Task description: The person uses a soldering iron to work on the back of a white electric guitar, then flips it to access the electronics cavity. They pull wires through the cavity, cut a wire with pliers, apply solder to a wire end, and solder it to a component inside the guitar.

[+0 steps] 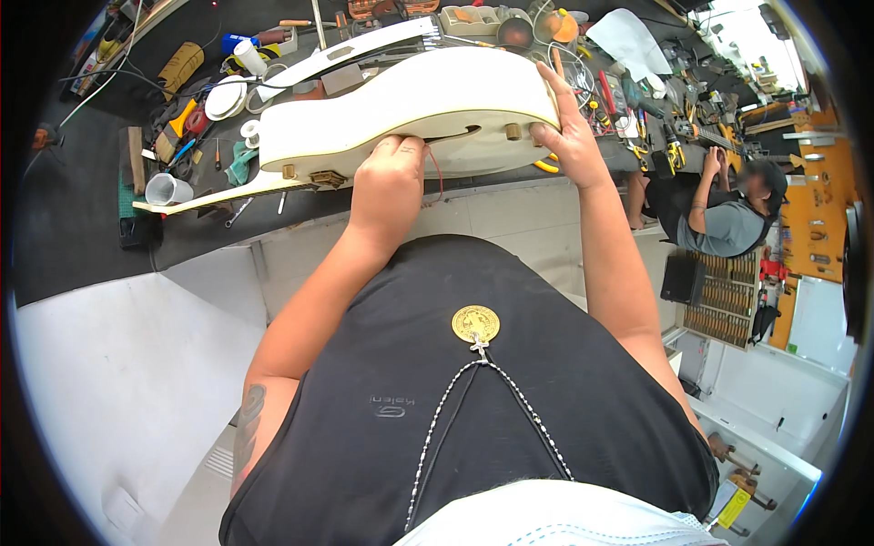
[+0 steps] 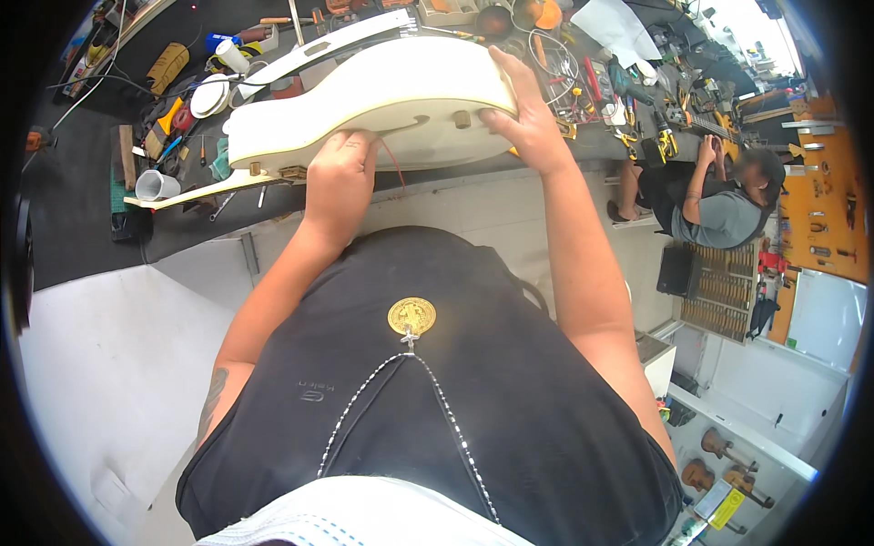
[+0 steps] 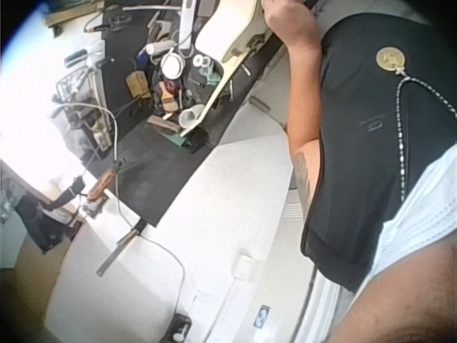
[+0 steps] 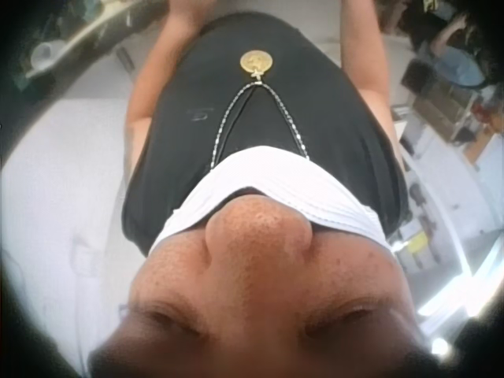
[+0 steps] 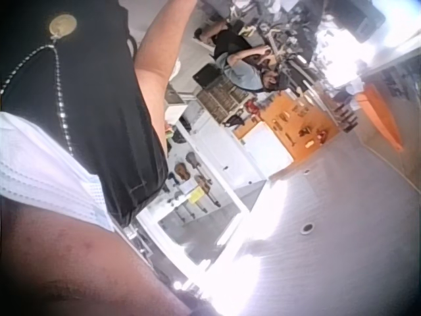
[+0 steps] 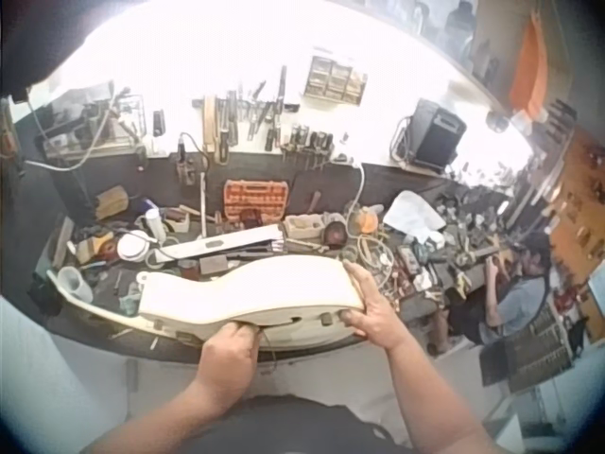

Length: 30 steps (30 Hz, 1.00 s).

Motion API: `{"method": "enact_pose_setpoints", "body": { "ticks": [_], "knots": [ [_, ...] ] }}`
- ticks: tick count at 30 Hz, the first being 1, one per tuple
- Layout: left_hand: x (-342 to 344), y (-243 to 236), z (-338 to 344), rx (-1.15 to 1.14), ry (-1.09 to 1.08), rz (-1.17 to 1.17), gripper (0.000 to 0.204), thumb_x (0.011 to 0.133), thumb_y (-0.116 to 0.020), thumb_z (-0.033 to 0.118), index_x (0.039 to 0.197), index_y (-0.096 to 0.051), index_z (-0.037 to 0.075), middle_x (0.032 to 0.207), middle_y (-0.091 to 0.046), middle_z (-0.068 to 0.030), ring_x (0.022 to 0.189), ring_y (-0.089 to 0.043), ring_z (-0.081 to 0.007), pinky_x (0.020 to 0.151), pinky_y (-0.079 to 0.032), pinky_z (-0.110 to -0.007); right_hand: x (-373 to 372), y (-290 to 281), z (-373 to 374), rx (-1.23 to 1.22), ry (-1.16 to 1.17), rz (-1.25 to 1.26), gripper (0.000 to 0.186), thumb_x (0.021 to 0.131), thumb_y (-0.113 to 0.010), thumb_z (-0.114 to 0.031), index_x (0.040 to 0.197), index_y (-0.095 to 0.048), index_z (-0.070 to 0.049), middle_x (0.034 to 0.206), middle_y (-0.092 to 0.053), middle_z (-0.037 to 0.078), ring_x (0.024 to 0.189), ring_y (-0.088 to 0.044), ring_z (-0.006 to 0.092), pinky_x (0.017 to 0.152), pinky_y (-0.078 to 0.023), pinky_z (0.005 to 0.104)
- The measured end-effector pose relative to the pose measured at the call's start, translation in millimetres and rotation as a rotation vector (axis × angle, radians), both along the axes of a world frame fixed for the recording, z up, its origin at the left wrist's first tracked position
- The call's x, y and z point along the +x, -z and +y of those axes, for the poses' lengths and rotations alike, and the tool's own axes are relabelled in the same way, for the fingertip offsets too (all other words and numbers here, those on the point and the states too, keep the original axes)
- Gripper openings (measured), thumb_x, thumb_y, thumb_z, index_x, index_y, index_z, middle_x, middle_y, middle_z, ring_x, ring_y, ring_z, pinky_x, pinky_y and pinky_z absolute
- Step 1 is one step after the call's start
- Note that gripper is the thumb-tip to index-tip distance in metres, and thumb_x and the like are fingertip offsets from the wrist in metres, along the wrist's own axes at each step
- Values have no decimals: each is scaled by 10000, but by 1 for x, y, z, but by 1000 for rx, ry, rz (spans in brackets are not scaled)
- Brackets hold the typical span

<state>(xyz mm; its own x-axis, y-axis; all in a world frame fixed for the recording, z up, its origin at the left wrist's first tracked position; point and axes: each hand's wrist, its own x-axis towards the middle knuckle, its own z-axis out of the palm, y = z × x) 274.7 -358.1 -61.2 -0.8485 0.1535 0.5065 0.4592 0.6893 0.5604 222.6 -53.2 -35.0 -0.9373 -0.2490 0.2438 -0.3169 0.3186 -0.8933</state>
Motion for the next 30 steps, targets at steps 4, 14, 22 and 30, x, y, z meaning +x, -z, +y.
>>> {"method": "enact_pose_setpoints", "body": {
  "ticks": [4, 14, 22, 30],
  "knots": [
    [3, -9, -4, 7, 19, 36, 102, 931, -718, -4, 1026, -755, -3, 918, -701, -184, 847, -695, -388, 784, -571, -485, 0, 2, 0, -5, 9, 6, 898, 933, -789, -336, 1704, -391, -107, 1652, -436, 113, 1500, -443, 271, 1138, -490, 402],
    [4, -10, -12, -15, -96, 77, 51, 936, -756, 28, 949, -722, -8, 877, -711, -172, 828, -704, -384, 747, -567, -457, -1, 7, 4, 34, 9, 42, 896, 933, -787, -345, 1701, -396, -100, 1658, -434, 137, 1553, -394, 304, 1286, -319, 441],
    [0, -1, -4, -11, -50, 56, 131, 955, -772, 87, 875, -701, 11, 791, -688, -155, 739, -680, -377, 684, -555, -461, 2, -1, 0, -6, -6, 15, 894, 931, -797, -279, 1707, -383, -118, 1632, -420, 95, 1381, -518, 231, 997, -574, 370],
    [-2, 2, 5, -35, 23, 58, 58, 954, -741, 67, 950, -743, 9, 802, -684, -165, 750, -683, -365, 703, -575, -469, -2, 6, 1, 57, 9, 95, 904, 902, -805, -285, 1694, -406, -108, 1621, -449, 131, 1511, -425, 293, 1267, -339, 434]
  ]
}}
